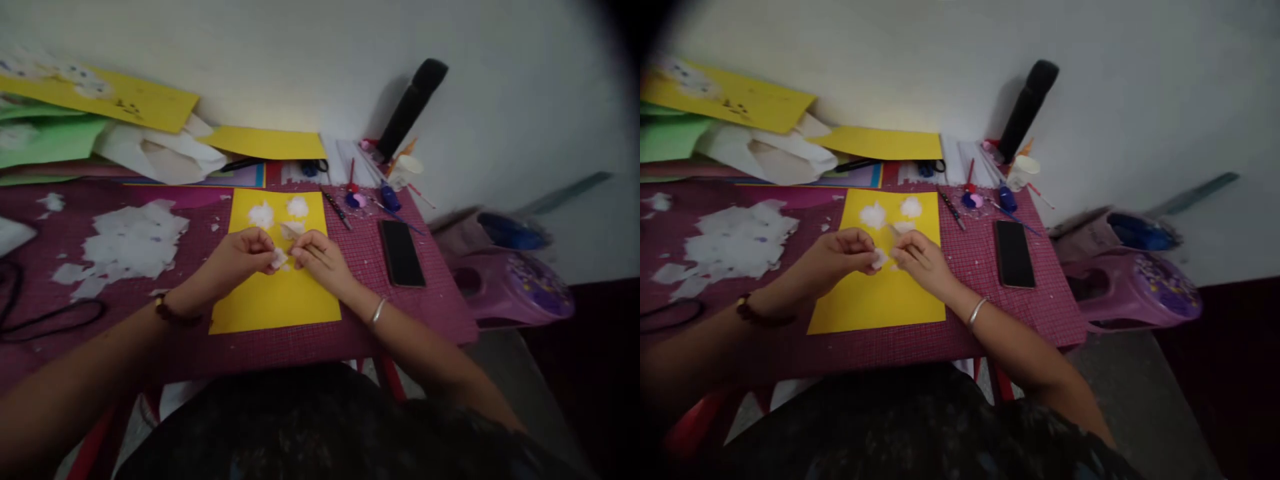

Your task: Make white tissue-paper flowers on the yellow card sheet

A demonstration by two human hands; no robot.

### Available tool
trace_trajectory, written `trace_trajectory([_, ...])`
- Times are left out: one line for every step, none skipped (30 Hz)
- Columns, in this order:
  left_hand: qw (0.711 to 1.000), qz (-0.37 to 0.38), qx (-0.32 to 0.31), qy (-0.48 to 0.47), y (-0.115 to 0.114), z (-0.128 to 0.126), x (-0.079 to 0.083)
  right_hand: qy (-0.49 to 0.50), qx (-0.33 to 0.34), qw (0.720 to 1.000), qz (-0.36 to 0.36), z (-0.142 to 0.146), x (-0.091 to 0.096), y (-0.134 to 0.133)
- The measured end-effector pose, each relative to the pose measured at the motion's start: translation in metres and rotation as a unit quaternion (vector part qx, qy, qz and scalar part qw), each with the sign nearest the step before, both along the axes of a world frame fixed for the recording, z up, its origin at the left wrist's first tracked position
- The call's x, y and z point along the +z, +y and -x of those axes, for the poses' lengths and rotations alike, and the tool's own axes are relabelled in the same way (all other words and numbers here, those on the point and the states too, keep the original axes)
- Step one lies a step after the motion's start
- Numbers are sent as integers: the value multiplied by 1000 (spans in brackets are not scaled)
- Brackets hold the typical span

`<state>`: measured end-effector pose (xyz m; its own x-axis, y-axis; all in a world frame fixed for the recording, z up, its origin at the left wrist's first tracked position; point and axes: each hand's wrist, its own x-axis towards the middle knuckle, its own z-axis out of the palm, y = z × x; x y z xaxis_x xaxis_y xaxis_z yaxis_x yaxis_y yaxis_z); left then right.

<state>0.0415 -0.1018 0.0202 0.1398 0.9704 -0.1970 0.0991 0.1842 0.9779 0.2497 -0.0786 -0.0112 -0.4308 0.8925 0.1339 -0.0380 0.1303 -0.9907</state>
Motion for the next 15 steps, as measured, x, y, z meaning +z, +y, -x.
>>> trace_trajectory([1000, 3, -9, 2, 5, -7, -2, -12, 5, 1000, -10, -1, 0, 1])
trace_trajectory([1000, 5, -13, 6, 9, -12, -4, -27, 7, 999, -24, -1, -1, 2])
trace_trajectory([1000, 8, -16, 10, 12, -15, -4, -41, 4, 998, -41, -3, -1, 4])
trace_trajectory([1000, 10, -17, 11, 14, -17, -5, -53, -1, 997, -58, -4, -2, 5])
trace_trajectory([1000, 14, -18, 5, 15, -18, -5, -61, -6, 995, -73, -4, -2, 6])
trace_trajectory([1000, 21, -21, -8, 15, -19, -6, -65, -11, 994, -85, -5, -3, 7])
trace_trajectory([999, 29, -25, -25, 15, -19, -7, -67, -16, 993, -95, -5, -4, 7])
trace_trajectory([998, 39, -28, -43, 14, -20, -8, -68, -20, 992, -102, -5, -6, 8])
trace_trajectory([997, 48, -31, -59, 13, -20, -8, -69, -25, 992, -106, -4, -7, 8])
trace_trajectory([996, 56, -33, -69, 13, -21, -8, -71, -29, 991, -108, -4, -8, 8])
trace_trajectory([995, 60, -33, -72, 14, -21, -7, -72, -34, 991, -108, -3, -9, 9])
trace_trajectory([995, 59, -29, -69, 17, -20, -5, -67, -38, 991, -105, -4, -10, 10])
trace_trajectory([997, 51, -19, -61, 20, -18, -1, -57, -43, 993, -99, -4, -10, 12])
trace_trajectory([998, 36, -4, -50, 25, -16, 4, -40, -48, 994, -91, -6, -10, 15])
trace_trajectory([999, 15, 15, -40, 31, -12, 10, -20, -56, 995, -83, -9, -9, 18])
